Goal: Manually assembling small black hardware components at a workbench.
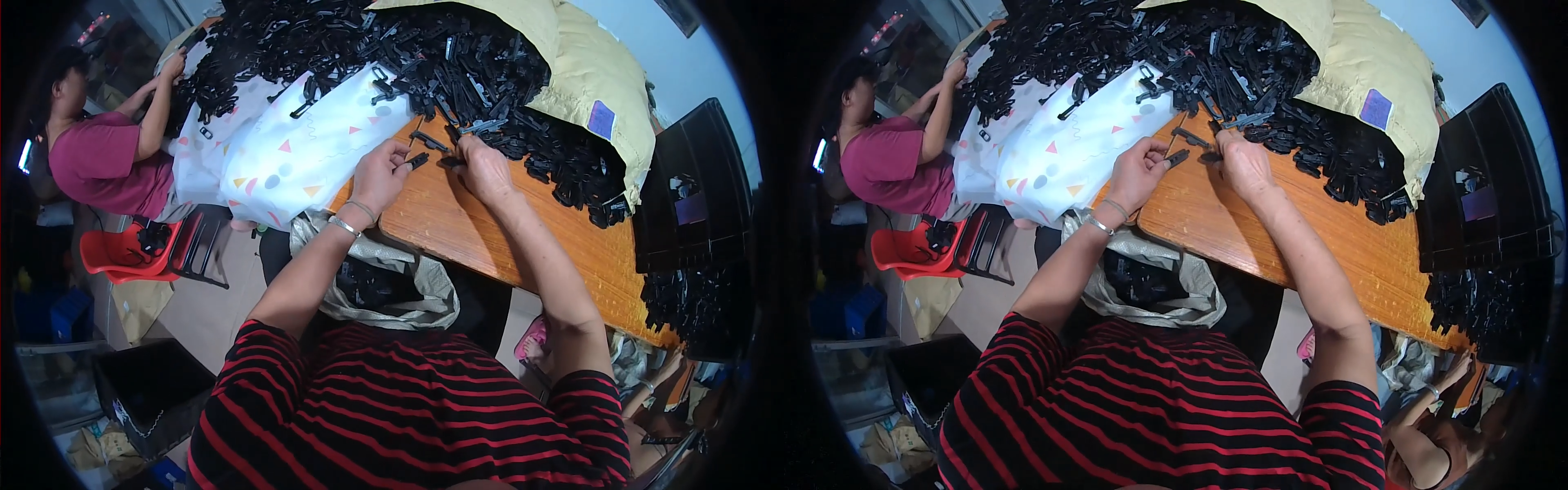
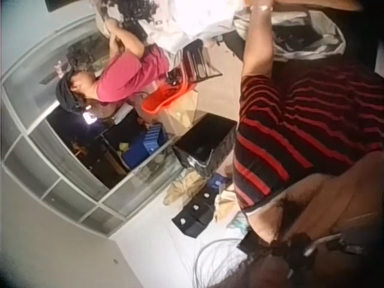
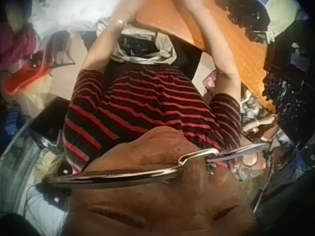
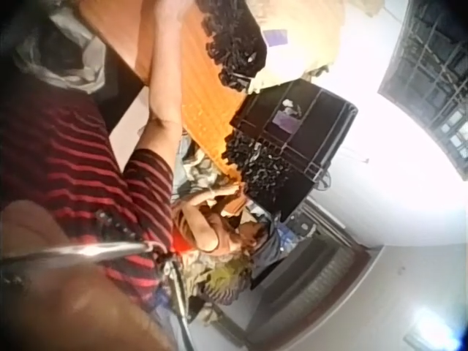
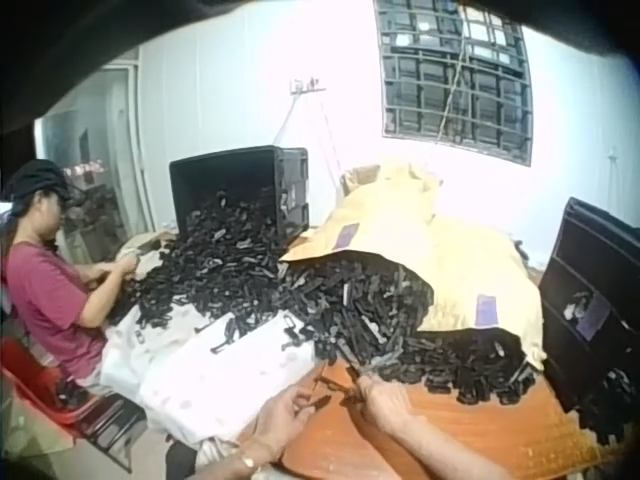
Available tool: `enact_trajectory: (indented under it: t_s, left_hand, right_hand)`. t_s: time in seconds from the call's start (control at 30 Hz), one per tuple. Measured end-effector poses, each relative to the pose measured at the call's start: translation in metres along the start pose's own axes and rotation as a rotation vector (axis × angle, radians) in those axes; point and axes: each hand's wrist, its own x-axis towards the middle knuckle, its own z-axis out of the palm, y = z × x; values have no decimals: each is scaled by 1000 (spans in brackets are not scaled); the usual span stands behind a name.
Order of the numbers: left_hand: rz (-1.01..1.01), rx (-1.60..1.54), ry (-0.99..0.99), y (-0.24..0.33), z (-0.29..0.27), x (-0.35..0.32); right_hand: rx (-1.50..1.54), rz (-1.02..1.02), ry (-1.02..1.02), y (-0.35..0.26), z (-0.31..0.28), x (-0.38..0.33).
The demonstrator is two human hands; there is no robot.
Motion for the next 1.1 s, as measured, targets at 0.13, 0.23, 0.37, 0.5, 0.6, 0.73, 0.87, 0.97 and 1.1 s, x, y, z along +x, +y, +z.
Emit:
enact_trajectory:
  t_s: [0.13,0.23,0.37,0.5,0.6,0.73,0.87,0.97,1.1]
  left_hand:
    - [-118,-181,-69,-10,-7,-3]
    - [-159,-336,-100,-5,-4,-4]
    - [-146,-383,-117,-3,-7,-2]
    - [-82,-423,-224,12,-10,4]
    - [-41,-409,-280,21,-4,6]
    - [-175,-276,-266,15,2,3]
    - [-107,-147,-209,3,9,2]
    - [-95,-71,-201,5,13,2]
    - [-110,6,-188,11,14,1]
  right_hand:
    - [146,-5,1,-30,4,-23]
    - [240,51,111,-34,17,-36]
    - [200,58,85,-38,3,-36]
    - [485,243,151,-33,-9,-22]
    - [621,215,56,-19,-4,-17]
    - [994,517,-112,-16,2,-27]
    - [1084,626,-120,-22,4,-31]
    - [1077,646,-119,-18,6,-31]
    - [1046,662,-153,-20,5,-32]
